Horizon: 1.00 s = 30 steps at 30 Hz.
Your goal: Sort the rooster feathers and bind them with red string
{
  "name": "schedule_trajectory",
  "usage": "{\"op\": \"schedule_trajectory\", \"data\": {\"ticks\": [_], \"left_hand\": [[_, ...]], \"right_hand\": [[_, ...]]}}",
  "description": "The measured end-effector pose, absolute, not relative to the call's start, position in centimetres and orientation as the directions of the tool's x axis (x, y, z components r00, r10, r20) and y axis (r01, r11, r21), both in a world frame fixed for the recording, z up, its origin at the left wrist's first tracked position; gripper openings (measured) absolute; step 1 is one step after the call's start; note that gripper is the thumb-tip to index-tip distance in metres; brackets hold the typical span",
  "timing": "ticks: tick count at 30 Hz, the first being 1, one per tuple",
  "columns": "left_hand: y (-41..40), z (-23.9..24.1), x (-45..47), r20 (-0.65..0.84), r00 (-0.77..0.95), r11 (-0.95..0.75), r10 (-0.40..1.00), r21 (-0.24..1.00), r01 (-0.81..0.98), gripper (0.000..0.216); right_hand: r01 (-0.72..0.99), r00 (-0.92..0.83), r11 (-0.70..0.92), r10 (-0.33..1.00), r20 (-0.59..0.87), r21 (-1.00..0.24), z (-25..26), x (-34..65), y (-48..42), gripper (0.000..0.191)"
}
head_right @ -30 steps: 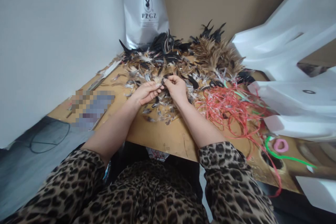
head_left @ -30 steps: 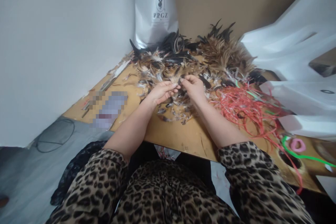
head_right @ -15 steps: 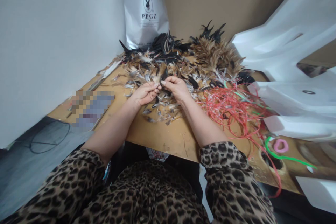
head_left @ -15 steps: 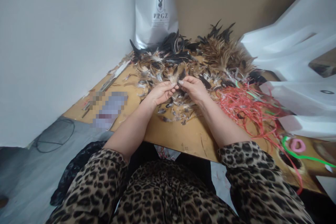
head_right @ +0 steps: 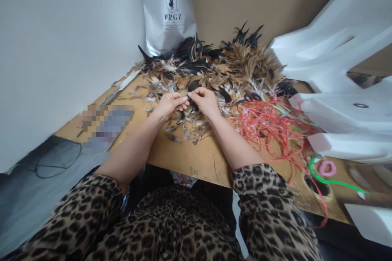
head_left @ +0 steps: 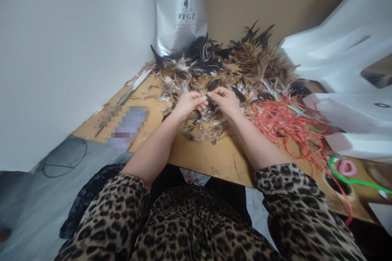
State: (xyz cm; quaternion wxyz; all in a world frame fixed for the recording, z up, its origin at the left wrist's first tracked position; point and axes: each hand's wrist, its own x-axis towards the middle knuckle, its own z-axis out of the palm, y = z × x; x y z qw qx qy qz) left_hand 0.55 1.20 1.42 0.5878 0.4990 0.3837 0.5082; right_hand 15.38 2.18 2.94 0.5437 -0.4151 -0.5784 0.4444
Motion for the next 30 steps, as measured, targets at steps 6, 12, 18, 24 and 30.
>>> {"op": "schedule_trajectory", "data": {"ticks": [6, 12, 18, 24, 30], "left_hand": [[2.1, 1.6, -0.6, 0.018, 0.030, -0.003, 0.999, 0.905, -0.424, 0.016], [2.2, 1.7, -0.8, -0.026, -0.003, 0.021, 1.000, 0.867, -0.498, 0.012], [2.0, 1.9, -0.5, -0.051, -0.004, 0.042, 0.999, 0.865, -0.500, 0.016], [2.2, 1.8, -0.8, -0.019, -0.023, 0.005, 1.000, 0.857, -0.515, 0.015], [2.4, 1.8, -0.9, -0.088, 0.005, 0.076, 0.996, 0.826, -0.559, 0.013]], "right_hand": [[0.256, -0.207, 0.425, 0.901, 0.380, -0.868, 3.1, 16.6, 2.4, 0.015], [0.544, -0.611, 0.699, 0.709, 0.351, -0.464, 4.3, 16.5, 0.9, 0.013], [0.698, -0.681, 0.715, 0.681, 0.269, -0.042, 3.7, 13.3, -2.1, 0.019], [0.653, -0.474, 0.626, 0.777, 0.415, -0.426, 3.5, 14.0, -0.6, 0.013], [-0.068, -0.067, 0.182, 0.980, 0.187, -0.981, 5.0, 16.4, 1.9, 0.026]]}}
